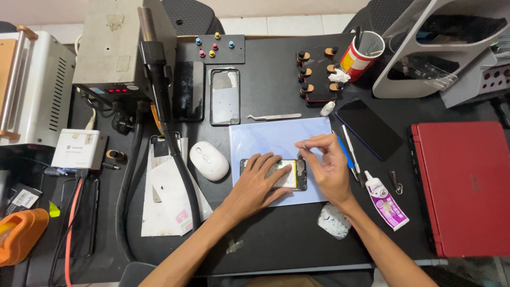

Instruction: The person disassembles a smartphone by removing the back cover and using a screwdriver to unscrew internal components. They then reassemble the phone by screwing the parts back together and replacing the back cover.

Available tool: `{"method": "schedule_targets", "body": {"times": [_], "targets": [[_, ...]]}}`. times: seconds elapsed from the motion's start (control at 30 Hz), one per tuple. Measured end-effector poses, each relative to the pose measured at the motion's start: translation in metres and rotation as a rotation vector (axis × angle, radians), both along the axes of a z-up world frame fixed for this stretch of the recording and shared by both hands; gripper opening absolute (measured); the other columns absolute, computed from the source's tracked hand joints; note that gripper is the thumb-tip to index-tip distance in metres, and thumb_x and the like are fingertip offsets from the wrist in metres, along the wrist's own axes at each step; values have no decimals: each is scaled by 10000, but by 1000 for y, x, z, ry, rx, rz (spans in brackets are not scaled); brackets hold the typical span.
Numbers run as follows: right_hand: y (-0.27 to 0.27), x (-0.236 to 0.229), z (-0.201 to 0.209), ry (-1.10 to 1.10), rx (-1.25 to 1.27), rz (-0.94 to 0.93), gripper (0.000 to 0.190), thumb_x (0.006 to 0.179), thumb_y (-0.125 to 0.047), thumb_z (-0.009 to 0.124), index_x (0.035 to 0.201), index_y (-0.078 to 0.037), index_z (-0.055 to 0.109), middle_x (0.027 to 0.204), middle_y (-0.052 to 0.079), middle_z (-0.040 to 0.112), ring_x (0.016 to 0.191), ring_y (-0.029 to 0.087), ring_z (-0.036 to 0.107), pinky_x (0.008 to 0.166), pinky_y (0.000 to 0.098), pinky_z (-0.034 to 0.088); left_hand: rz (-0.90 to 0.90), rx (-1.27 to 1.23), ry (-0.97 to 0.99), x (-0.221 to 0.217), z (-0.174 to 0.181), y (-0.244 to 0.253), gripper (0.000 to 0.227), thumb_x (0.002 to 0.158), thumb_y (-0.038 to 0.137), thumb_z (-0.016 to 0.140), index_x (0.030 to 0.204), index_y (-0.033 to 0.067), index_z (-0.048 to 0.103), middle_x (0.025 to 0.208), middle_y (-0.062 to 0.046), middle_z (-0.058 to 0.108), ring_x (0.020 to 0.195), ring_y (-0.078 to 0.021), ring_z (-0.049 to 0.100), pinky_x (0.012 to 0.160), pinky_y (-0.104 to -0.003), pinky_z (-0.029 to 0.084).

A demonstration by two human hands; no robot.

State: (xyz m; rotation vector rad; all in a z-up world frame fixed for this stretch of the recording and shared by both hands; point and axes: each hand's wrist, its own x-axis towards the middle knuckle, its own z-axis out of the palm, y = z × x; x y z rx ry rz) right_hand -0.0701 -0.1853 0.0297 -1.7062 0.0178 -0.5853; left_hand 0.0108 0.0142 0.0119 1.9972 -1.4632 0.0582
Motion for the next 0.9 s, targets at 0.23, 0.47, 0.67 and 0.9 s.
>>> {"method": "schedule_targets", "body": {"times": [0.23,0.47,0.67,0.9], "targets": [[7,3,2,-8,-77,-77,209,977,55,658,1137,-7,540,1171,143,636,1152,204,643,1043,322,505,9,-58,62,1,3,-1,494,941,390,707,1291,44,655,1372,-200,567,1306,-401,493,1123,-521,372],[14,-4,31,40,211,-6,174,1049,57,515,1197,-23,472,1172,162,661,1192,259,682,1079,387,538,63,-109,232,-1,17,-1,436,918,297,729,1256,32,651,1280,-196,589,1190,-404,527,1040,-480,417],[25,-9,42,34,301,-22,188,1054,51,505,1213,-22,434,1182,175,643,1192,308,688,1044,421,577,129,-177,294,0,19,-1,149,988,151,689,1105,68,650,1159,-113,631,1158,-336,605,1032,-434,455],[16,-10,41,-17,311,-133,202,1072,18,517,1244,-21,421,1213,194,626,1200,324,684,1063,440,593,358,-144,23,40,17,3,165,861,26,673,1022,34,638,1059,-166,615,1037,-383,571,920,-474,435]]}}
